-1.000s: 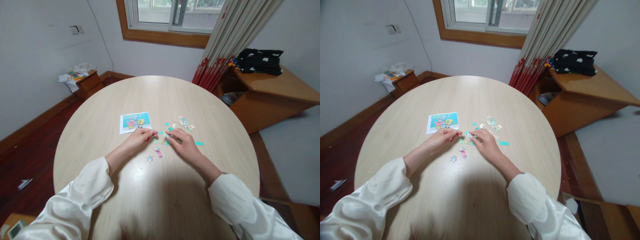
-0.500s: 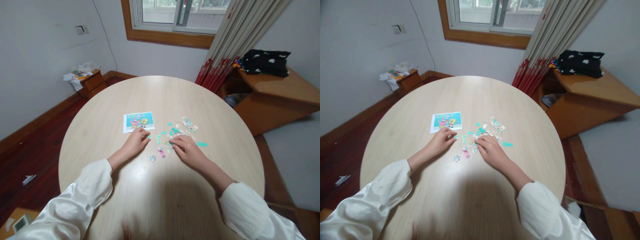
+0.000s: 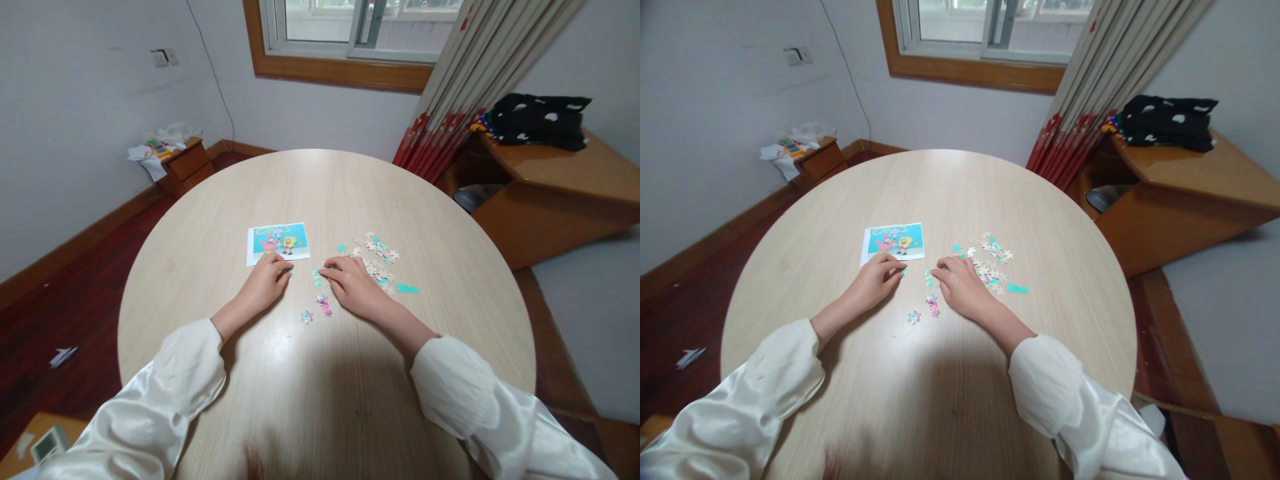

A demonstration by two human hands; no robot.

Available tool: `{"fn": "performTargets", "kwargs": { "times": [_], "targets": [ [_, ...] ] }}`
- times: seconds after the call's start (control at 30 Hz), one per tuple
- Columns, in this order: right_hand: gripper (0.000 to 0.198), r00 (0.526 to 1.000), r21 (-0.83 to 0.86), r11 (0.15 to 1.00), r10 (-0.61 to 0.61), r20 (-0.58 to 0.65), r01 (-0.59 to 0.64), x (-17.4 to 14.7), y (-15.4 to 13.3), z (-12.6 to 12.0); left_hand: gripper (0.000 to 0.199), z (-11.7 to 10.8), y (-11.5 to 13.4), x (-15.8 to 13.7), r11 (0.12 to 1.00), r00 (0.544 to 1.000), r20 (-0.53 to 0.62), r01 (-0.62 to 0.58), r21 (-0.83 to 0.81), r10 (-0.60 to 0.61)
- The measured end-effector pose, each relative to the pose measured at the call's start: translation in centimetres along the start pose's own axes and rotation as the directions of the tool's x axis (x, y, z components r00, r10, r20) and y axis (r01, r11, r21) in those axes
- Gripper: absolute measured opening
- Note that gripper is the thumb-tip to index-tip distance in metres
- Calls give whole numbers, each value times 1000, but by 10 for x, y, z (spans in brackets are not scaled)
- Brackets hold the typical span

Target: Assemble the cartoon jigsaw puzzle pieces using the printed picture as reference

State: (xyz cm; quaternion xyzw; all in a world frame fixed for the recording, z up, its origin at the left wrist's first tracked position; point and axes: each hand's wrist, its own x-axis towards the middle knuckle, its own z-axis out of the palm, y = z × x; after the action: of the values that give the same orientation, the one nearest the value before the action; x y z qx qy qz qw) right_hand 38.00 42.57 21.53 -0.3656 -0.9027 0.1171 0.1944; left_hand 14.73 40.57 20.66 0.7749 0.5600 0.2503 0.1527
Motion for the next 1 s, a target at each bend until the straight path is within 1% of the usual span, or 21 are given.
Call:
{"fn": "performTargets", "kwargs": {
  "times": [0.13,0.23,0.3,0.4,0.5,0.63,0.73,0.87,1.0],
  "targets": [
    [31,1000,9,1000,9,-21,-9,-1,6,2,26,-3,-8,-1,998,999,-41,10,63,-7],
    [32,998,19,999,28,-60,-27,0,7,-1,27,-2,-7,-2,995,998,-64,6,95,1],
    [32,998,15,1000,22,-63,-21,1,5,-2,27,-1,-2,-3,991,998,-54,-27,128,34],
    [34,999,3,1000,-22,-23,22,0,2,-2,28,-3,7,-6,973,997,-28,-69,219,77],
    [35,999,-4,999,-33,-1,33,-2,4,0,30,-5,14,-8,952,998,2,-59,301,61],
    [33,1000,9,1000,-1,-31,1,-4,12,0,33,-5,17,-10,944,998,50,-46,326,31],
    [33,998,10,1000,10,-60,-9,-5,15,-2,35,-6,19,-12,942,999,26,-32,334,25],
    [39,996,0,1000,27,-85,-27,-12,14,-7,36,-9,12,-18,931,998,-59,-7,364,30],
    [42,998,-8,1000,27,-64,-27,-18,10,-9,40,-12,-10,-16,921,998,-55,57,385,-38]
  ]
}}
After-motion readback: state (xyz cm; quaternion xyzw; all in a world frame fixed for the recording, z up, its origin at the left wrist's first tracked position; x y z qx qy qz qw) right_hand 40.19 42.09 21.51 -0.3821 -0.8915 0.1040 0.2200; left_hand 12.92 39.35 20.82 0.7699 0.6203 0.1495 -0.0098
